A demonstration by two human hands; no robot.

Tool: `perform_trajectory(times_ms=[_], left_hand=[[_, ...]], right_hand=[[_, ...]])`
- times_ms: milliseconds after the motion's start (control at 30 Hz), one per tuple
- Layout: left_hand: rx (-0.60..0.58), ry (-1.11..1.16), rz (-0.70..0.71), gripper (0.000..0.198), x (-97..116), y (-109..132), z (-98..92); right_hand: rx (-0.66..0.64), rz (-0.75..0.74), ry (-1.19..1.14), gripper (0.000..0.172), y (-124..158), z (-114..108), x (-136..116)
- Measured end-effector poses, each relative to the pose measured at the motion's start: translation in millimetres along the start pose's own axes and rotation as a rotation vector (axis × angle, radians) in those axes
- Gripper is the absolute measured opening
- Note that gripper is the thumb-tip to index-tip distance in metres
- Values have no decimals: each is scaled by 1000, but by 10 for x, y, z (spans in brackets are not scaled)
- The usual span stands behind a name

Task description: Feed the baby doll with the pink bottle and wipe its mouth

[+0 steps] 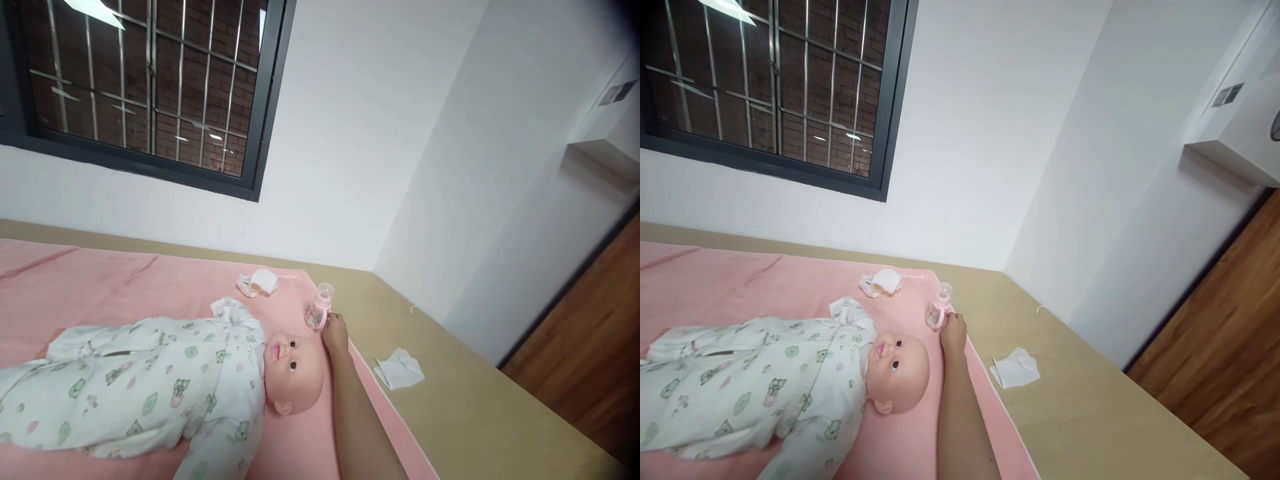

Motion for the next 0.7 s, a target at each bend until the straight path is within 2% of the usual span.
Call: perform_trajectory(times_ms=[167,300,400,500,700], left_hand=[[-29,59,-2,37,-161,48,-29],[-54,91,-25,53,-234,98,0],[-52,90,-35,60,-224,83,60],[-47,75,-28,52,-189,46,83],[-47,54,4,46,-133,120,-101]], right_hand=[[-32,-10,-20,34,-1,28,11],[-28,-13,-34,34,5,21,10],[-35,-3,-44,35,9,12,-2],[-52,1,-48,32,9,10,-15],[-50,7,-87,34,27,-16,-31]])
Point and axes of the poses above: each hand's wrist, its own y-axis away from the middle knuckle, its own z-axis out of the palm, x = y × z, the point moved 4 cm from there along -y, towards the middle knuckle, and after that the axes turned 5 degrees about x, right-handed, at the moved point
